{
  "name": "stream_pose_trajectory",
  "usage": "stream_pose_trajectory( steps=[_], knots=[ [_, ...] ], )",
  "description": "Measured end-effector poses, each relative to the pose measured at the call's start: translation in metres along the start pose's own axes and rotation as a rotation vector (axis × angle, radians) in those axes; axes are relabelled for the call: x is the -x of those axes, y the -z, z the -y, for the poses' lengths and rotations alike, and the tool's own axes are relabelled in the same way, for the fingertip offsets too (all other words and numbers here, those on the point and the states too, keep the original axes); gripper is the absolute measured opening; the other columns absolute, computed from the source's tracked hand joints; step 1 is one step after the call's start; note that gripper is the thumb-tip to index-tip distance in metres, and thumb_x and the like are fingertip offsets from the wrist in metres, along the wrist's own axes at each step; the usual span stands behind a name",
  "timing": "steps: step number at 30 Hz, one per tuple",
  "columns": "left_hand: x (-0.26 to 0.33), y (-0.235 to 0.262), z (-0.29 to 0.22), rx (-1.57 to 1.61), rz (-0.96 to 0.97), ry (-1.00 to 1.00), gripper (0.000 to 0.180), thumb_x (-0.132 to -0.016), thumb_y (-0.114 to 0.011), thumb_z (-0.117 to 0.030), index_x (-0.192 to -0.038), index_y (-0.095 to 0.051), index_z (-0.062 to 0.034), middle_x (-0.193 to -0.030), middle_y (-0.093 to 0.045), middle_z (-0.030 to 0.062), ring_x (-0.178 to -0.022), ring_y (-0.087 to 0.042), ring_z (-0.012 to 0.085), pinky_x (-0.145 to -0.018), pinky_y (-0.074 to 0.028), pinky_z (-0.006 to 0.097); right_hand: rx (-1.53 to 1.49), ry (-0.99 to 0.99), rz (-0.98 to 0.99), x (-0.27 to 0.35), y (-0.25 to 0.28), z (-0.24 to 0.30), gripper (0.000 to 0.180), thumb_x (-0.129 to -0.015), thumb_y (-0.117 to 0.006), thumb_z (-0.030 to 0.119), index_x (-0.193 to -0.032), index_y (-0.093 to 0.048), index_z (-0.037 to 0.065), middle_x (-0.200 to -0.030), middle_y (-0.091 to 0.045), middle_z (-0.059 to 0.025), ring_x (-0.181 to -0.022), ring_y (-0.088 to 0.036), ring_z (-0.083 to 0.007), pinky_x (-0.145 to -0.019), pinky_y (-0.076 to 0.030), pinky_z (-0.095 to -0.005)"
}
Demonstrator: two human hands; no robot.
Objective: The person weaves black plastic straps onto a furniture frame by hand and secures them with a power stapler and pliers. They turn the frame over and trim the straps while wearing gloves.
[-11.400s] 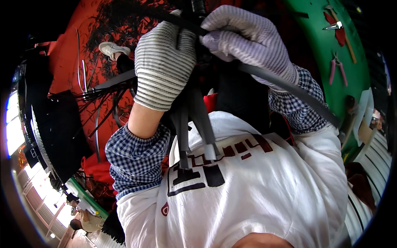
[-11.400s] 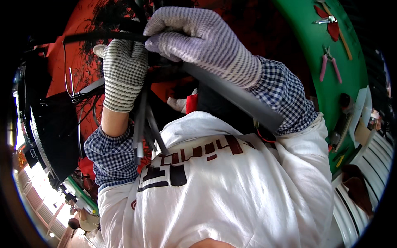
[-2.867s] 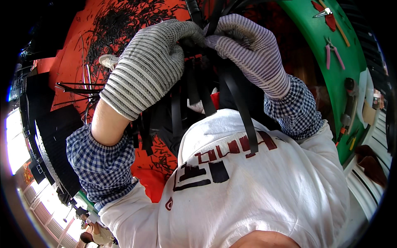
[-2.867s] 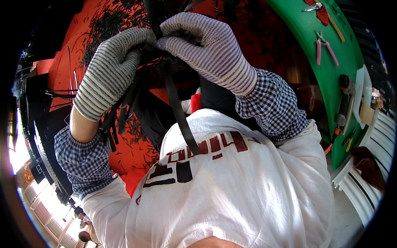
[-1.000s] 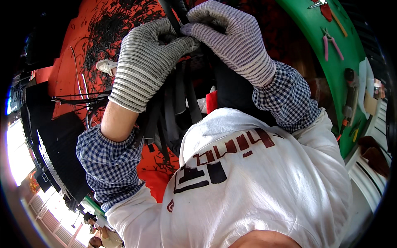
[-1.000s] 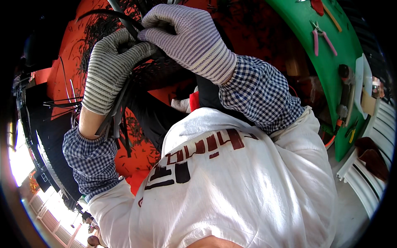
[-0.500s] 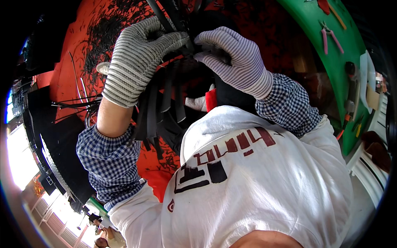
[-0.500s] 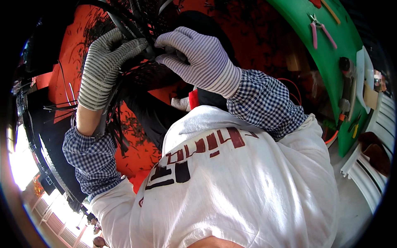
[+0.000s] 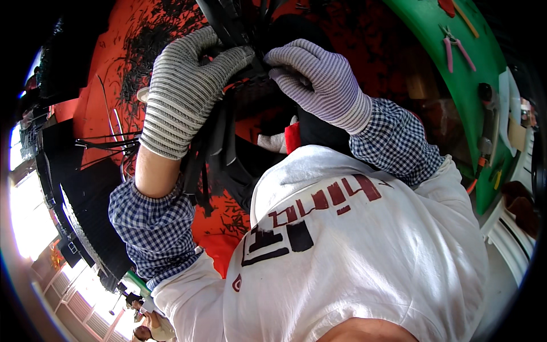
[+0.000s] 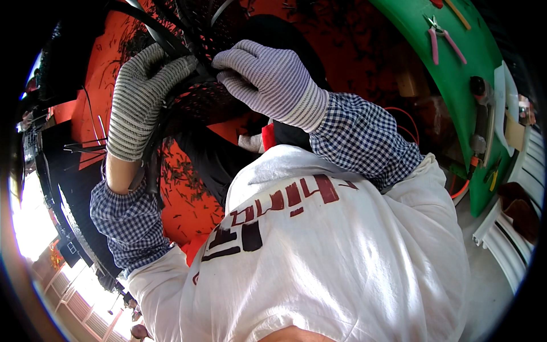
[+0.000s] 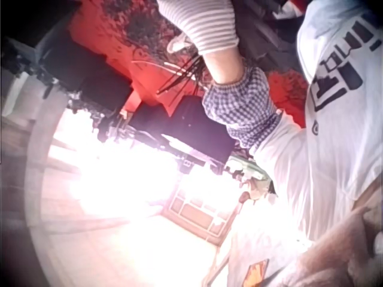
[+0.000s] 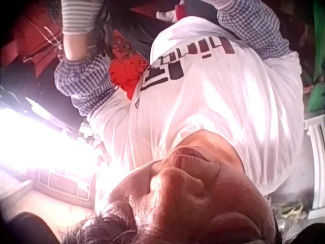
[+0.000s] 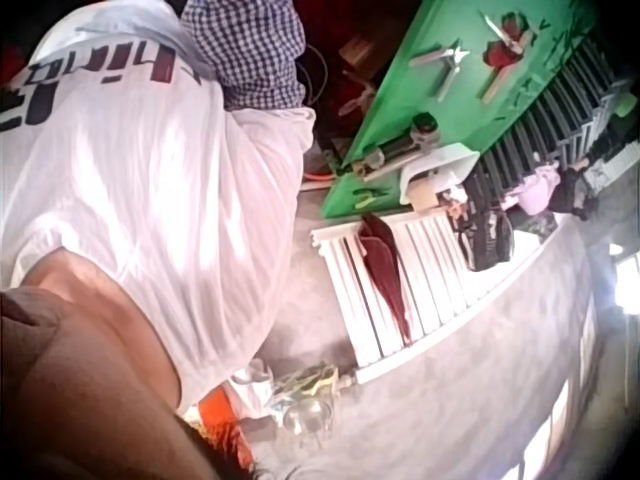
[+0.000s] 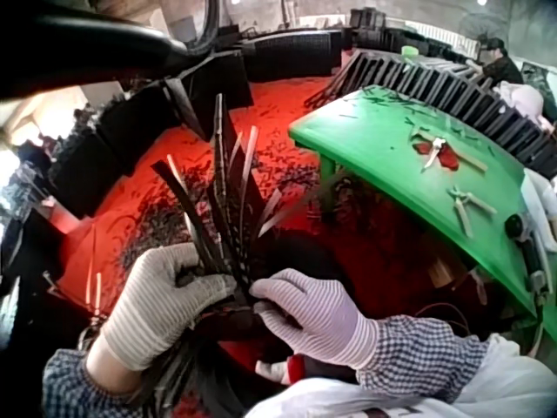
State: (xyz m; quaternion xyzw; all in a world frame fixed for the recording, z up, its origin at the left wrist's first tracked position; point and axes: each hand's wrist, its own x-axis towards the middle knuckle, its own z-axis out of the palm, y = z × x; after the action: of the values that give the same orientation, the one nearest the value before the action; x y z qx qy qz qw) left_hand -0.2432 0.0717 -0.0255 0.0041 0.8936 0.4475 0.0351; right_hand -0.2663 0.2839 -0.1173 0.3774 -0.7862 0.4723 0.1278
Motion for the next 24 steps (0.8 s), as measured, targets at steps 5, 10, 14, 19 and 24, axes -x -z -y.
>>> stream_pose_trajectory(
  steps=[5,10,14,19,24],
  knots=[
    [0.005,-0.001,-0.019,-0.21,-0.023,0.017,0.029,-0.087,-0.077,-0.028,-0.106,-0.076,-0.0068,-0.085,-0.073,0.0091,-0.076,-0.07,0.0159,-0.07,-0.056,0.031,-0.043,-0.044,-0.031,-0.006,-0.002,0.006,0.026,-0.087,-0.074,0.021,-0.109,-0.067,0.01,-0.094,-0.067,-0.0068,-0.073,-0.069,-0.0239,-0.064,-0.058,-0.0292],
    [0.006,0.0,-0.014,-0.133,-0.013,0.015,0.029,-0.087,-0.076,-0.028,-0.107,-0.075,-0.007,-0.086,-0.073,0.0108,-0.078,-0.071,0.0191,-0.071,-0.056,0.033,-0.134,-0.089,-0.083,-0.008,-0.001,0.01,0.023,-0.085,-0.076,0.015,-0.106,-0.068,0.009,-0.095,-0.068,-0.006,-0.074,-0.07,-0.0204,-0.067,-0.058,-0.0267],
    [0.006,0.004,-0.018,-0.173,0.04,-0.006,0.031,-0.087,-0.076,-0.028,-0.109,-0.074,-0.0061,-0.089,-0.074,0.012,-0.079,-0.071,0.021,-0.072,-0.056,0.034,-0.157,-0.049,-0.093,-0.008,0.002,0.011,0.023,-0.084,-0.077,0.011,-0.106,-0.068,0.009,-0.096,-0.068,-0.0056,-0.077,-0.07,-0.0183,-0.069,-0.058,-0.0266],
    [0.004,0.002,-0.019,-0.214,0.034,-0.033,0.032,-0.087,-0.076,-0.028,-0.11,-0.074,-0.0057,-0.089,-0.074,0.0127,-0.078,-0.071,0.0217,-0.072,-0.056,0.034,-0.181,-0.068,-0.089,-0.006,0.004,0.014,0.022,-0.085,-0.075,0.007,-0.106,-0.068,0.008,-0.096,-0.067,-0.0053,-0.077,-0.068,-0.0163,-0.069,-0.056,-0.0251],
    [0.001,0.001,-0.018,-0.27,0.029,-0.103,0.032,-0.087,-0.075,-0.028,-0.111,-0.073,-0.0057,-0.09,-0.074,0.0134,-0.076,-0.072,0.0205,-0.07,-0.056,0.034,-0.185,-0.091,-0.094,-0.004,0.003,0.012,0.022,-0.086,-0.074,0.007,-0.107,-0.067,0.007,-0.093,-0.066,-0.0042,-0.072,-0.066,-0.0123,-0.066,-0.055,-0.0239]
  ],
)
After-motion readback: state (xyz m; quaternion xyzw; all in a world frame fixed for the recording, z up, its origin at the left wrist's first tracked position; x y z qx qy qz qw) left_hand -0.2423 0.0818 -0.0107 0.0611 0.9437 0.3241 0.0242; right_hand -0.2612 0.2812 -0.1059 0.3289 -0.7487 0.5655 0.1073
